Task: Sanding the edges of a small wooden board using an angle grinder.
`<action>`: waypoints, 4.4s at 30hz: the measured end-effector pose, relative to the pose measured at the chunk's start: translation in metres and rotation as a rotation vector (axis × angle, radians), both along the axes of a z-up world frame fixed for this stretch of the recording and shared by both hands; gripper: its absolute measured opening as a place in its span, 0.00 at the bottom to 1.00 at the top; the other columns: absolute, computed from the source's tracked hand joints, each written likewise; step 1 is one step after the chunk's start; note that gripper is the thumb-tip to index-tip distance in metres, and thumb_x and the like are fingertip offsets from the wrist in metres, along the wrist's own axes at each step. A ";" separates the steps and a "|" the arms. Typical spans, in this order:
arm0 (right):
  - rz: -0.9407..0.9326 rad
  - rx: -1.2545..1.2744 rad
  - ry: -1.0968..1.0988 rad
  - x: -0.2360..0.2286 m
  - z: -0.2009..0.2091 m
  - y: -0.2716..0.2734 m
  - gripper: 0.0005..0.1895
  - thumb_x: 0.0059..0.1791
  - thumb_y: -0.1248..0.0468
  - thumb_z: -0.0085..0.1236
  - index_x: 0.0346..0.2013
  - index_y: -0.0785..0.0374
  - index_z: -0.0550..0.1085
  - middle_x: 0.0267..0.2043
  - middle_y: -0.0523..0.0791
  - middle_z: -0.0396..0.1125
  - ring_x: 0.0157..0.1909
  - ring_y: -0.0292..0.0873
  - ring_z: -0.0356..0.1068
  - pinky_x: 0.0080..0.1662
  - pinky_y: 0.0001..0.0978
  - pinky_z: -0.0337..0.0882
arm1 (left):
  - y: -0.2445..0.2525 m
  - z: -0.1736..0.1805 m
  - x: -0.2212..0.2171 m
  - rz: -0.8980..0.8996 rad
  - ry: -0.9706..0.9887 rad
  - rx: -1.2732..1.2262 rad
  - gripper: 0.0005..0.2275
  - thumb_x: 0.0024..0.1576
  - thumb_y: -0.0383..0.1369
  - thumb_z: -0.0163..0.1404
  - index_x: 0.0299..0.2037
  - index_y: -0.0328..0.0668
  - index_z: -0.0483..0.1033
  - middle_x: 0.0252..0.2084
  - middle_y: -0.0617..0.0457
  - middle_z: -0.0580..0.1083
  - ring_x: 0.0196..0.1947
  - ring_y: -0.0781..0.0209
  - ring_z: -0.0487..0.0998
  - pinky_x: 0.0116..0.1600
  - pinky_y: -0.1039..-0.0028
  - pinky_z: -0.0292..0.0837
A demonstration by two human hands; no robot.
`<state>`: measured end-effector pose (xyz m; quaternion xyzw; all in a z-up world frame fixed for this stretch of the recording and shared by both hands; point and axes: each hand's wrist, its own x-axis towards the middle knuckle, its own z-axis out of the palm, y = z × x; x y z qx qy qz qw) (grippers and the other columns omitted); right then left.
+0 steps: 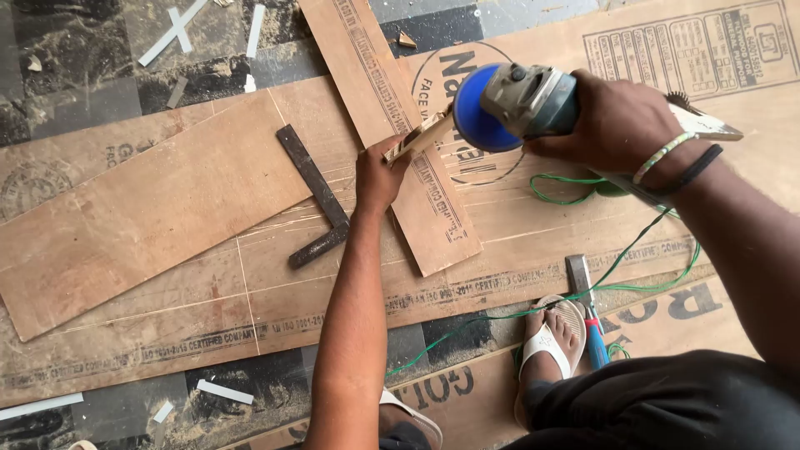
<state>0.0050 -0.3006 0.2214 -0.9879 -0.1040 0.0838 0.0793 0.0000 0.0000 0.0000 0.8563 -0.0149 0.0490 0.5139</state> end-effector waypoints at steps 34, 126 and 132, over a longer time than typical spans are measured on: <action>0.014 0.089 0.088 0.024 -0.002 0.011 0.41 0.40 0.37 0.70 0.54 0.65 0.75 0.41 0.57 0.76 0.39 0.59 0.78 0.45 0.50 0.77 | 0.017 0.019 0.019 0.085 0.017 0.440 0.13 0.51 0.34 0.65 0.41 0.37 0.80 0.36 0.44 0.82 0.38 0.50 0.85 0.40 0.62 0.79; -0.045 0.075 0.208 0.045 0.002 0.028 0.39 0.40 0.37 0.70 0.51 0.65 0.77 0.40 0.57 0.75 0.39 0.57 0.78 0.46 0.47 0.77 | 0.028 0.021 0.020 0.022 0.000 0.483 0.11 0.51 0.34 0.66 0.38 0.38 0.80 0.35 0.44 0.82 0.34 0.50 0.86 0.38 0.63 0.80; -0.045 0.070 0.227 0.053 -0.025 0.016 0.41 0.40 0.35 0.69 0.51 0.65 0.77 0.38 0.57 0.75 0.39 0.58 0.78 0.46 0.48 0.78 | 0.032 0.018 0.019 0.026 0.035 0.499 0.14 0.51 0.36 0.66 0.41 0.37 0.80 0.34 0.44 0.82 0.34 0.50 0.85 0.40 0.62 0.79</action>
